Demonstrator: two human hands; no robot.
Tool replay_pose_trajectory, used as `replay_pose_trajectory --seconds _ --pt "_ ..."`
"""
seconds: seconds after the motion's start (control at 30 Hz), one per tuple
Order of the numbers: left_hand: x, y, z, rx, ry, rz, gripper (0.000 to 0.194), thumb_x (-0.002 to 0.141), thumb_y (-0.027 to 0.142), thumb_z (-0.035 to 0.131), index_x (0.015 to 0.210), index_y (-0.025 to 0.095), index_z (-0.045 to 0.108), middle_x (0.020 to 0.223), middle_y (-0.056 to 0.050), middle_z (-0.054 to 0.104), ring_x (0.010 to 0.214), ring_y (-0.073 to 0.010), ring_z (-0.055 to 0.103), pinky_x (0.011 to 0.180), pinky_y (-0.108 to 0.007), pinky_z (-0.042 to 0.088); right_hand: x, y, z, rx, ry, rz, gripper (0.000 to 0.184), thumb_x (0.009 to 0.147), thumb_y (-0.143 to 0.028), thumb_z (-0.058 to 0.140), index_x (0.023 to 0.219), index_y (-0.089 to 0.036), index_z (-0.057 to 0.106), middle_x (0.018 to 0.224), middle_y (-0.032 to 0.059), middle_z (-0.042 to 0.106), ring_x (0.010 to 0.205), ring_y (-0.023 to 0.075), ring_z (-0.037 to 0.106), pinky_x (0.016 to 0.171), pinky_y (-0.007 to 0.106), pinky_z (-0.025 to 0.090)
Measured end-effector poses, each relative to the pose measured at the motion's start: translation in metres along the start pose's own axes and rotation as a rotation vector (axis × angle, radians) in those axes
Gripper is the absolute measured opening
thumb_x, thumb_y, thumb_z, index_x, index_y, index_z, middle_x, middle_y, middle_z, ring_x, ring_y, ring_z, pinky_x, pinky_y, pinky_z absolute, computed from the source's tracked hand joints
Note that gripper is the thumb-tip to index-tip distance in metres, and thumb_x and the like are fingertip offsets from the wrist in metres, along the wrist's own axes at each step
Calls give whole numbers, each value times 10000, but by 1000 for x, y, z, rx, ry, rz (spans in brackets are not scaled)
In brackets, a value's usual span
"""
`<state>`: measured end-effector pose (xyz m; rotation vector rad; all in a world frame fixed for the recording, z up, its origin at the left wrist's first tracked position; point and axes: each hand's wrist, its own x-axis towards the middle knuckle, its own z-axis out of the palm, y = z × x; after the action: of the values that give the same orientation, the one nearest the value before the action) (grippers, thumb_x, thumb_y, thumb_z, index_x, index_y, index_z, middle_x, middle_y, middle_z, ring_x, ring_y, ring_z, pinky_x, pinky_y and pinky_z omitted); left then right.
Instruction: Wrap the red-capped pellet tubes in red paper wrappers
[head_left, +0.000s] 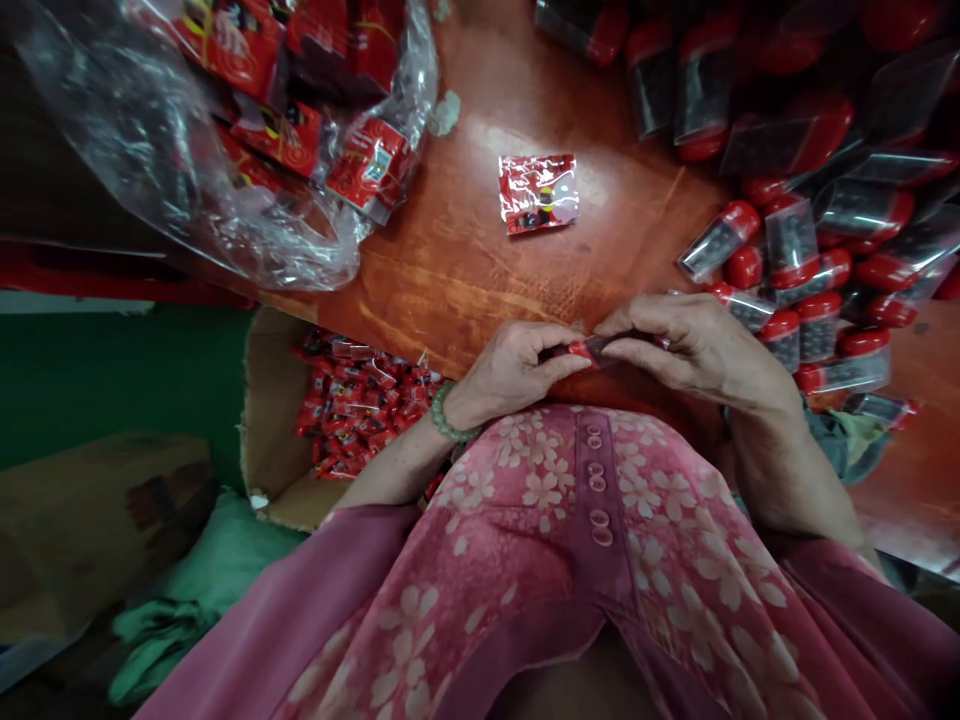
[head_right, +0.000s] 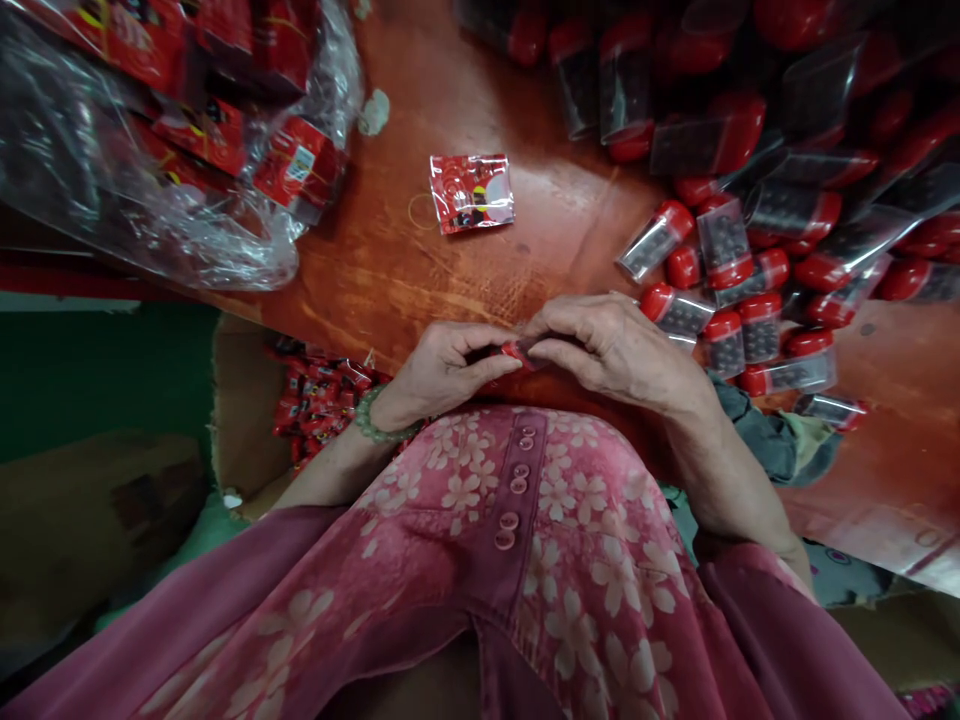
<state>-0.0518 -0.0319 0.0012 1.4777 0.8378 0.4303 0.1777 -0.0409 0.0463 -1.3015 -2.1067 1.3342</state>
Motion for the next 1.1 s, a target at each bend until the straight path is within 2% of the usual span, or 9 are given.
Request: replay_pose_trajectory --seconds 0.23,0.37,0.47,0.6,0.73,0.93,1.1 --pt "2 2 -2 -47 -65 -86 241 877 350 671 861 131 770 742 -14 732 648 -102 609 642 -214 463 5 1 0 72 -43 35 210 971 -337 594 1017 -230 769 956 46 801 841 209 729 778 328 529" --pt "0 3 -6 -146 35 -156 349 799 404 775 1008 123 782 893 -55 782 745 -129 673 720 -232 520 2 2 5 194 48 80 219 974 -378 606 1022 -237 767 957 29 803 813 193 732 764 321 550" --pt "-3 3 -9 -151 47 -191 380 758 424 813 990 125 792 879 -57 788 710 -124 665 682 -227 513 0 3 10 234 95 85 207 962 -372 628 1023 -235 771 962 19 807 819 184 738 776 311 563" --pt "-5 1 -11 -79 6 -157 279 826 392 745 938 144 805 804 -29 774 676 -110 633 662 -223 478 -1 3 13 203 95 76 199 962 -366 638 1038 -244 777 956 12 808 825 179 741 777 302 563" --pt "-4 -4 -12 -92 -4 -149 271 845 397 725 933 152 803 822 -28 778 707 -121 648 687 -231 481 -3 2 10 119 50 39 202 975 -354 621 1041 -253 783 971 19 808 853 192 748 787 307 555" --pt "5 -3 -15 -51 -131 -117 275 911 381 640 898 139 770 787 -25 742 711 -125 637 683 -229 473 0 2 4 -71 -29 1 233 1004 -335 575 1079 -226 767 1000 64 796 894 233 743 802 350 532" --pt "8 0 -18 13 -185 -91 340 965 401 556 884 131 747 762 -16 704 687 -108 601 662 -216 443 7 7 0 -4 -89 0 232 1005 -356 573 1020 -251 779 952 45 797 857 225 738 779 345 531"
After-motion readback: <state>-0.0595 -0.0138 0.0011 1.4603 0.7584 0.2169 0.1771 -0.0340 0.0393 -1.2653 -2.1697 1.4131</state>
